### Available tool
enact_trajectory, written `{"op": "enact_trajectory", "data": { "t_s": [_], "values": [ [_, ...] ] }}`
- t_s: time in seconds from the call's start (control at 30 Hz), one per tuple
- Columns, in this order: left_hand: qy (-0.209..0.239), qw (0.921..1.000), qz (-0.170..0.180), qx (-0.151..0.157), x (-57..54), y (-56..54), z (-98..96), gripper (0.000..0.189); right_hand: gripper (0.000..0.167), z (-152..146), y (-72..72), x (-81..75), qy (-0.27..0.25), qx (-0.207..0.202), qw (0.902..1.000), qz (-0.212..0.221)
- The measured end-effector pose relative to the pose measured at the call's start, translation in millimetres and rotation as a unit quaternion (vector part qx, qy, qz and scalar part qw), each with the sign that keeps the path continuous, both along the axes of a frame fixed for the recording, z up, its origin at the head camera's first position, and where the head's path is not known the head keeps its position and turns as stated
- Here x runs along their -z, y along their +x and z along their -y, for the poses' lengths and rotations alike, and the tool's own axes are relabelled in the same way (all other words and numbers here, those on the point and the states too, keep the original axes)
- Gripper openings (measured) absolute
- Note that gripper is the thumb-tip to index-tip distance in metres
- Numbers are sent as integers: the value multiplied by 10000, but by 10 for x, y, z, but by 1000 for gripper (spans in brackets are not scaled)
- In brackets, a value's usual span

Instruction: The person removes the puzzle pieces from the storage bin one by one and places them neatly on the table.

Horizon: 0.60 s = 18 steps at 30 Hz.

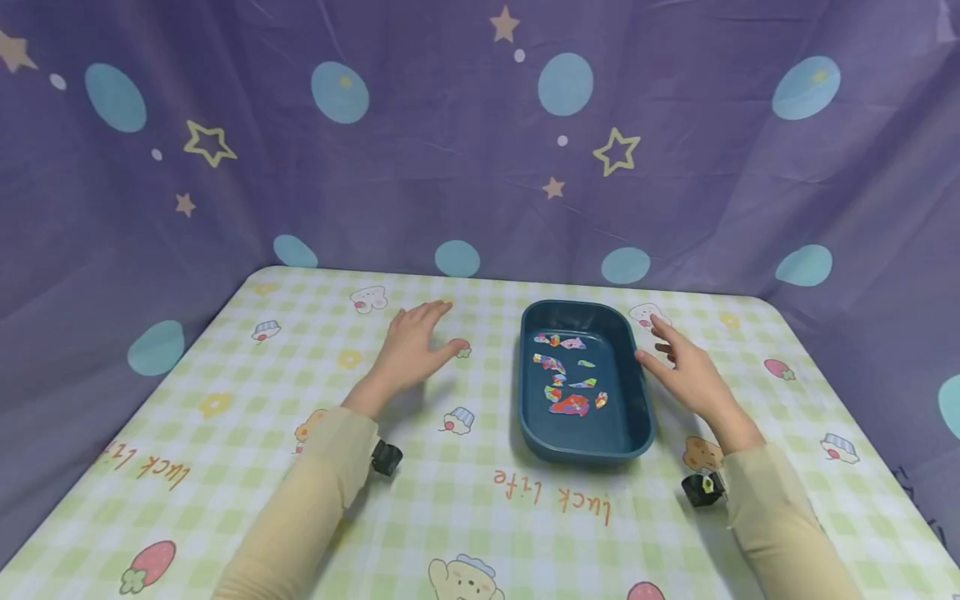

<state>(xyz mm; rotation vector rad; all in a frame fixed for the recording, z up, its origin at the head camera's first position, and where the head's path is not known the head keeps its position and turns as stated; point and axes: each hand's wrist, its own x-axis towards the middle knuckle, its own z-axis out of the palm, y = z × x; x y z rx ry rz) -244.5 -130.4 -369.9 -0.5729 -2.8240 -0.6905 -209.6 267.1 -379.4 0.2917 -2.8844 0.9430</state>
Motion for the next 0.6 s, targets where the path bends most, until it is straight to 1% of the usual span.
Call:
{"op": "enact_trajectory", "data": {
  "t_s": [0.1,0.2,0.37,0.5,0.6],
  "values": [
    [202,9998,23,43,-3,14,-77,63,67,34,14,17,-396,-13,9990,208],
    [390,9991,133,72,-13,24,-161,60,65,66,26,22,-806,-17,9958,428],
    [657,9972,321,169,-12,38,-297,58,62,122,39,56,-1541,-58,9855,705],
    [700,9969,233,278,-22,57,-410,53,58,187,40,91,-2012,90,9764,786],
    [714,9965,183,392,-33,64,-506,47,54,218,33,107,-2177,274,9717,876]
  ]
}}
